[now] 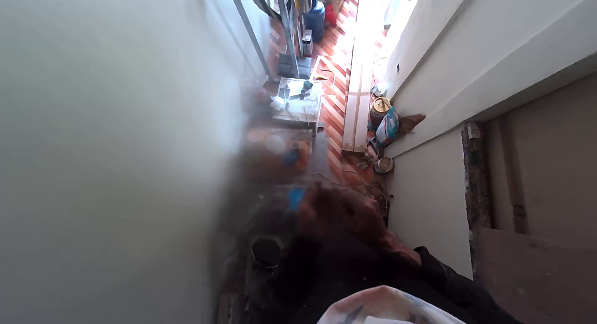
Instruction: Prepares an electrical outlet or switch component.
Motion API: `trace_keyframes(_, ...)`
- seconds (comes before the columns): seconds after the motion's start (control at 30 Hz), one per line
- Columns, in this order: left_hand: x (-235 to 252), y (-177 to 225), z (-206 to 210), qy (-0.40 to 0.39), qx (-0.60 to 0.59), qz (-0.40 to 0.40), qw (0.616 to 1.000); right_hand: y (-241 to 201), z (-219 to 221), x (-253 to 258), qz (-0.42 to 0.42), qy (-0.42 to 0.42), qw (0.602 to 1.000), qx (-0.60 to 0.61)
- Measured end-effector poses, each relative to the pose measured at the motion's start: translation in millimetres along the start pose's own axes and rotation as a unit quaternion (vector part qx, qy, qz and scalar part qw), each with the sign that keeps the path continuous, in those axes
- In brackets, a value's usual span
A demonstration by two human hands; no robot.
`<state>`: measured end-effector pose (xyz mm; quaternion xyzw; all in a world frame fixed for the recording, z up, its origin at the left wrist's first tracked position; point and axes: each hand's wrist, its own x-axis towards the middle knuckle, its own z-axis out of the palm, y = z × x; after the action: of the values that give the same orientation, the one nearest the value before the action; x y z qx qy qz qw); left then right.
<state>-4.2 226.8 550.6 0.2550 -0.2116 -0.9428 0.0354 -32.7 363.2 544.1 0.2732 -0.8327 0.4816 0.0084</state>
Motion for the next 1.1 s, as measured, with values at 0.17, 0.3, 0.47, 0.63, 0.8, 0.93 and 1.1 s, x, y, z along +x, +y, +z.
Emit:
trace_keyframes(0.17, -1, -2, 3, -0.007, 0.058, 0.028, 0.998, 3, 3, 0, -0.062, 0.012, 0.996, -0.068)
trace_keyframes(0.3, -3, -2, 5, 0.017, 0.094, 0.036, 0.995, 6, 4, -1, -0.120, 0.014, 0.983, -0.141)
trace_keyframes(0.47, 12, -4, -37, -0.128, 0.024, 0.021, 0.991, 10, 2, 1, -0.025, -0.010, 0.998, -0.059)
trace_keyframes(0.63, 6, 3, -25, -0.105, 0.011, -0.033, 0.994, 10, -6, 5, 0.107, -0.046, 0.987, 0.111)
trace_keyframes(0.8, 5, -3, -28, -0.108, 0.087, -0.033, 0.990, 15, -9, 12, 0.164, -0.126, 0.975, 0.081)
trace_keyframes(0.93, 3, -5, -28, -0.114, 0.085, -0.034, 0.989, 24, -6, 13, 0.208, -0.128, 0.966, 0.088)
trace_keyframes(1.1, 7, -2, -36, -0.164, 0.076, -0.047, 0.982, 20, -13, 20, 0.269, -0.177, 0.934, 0.156)
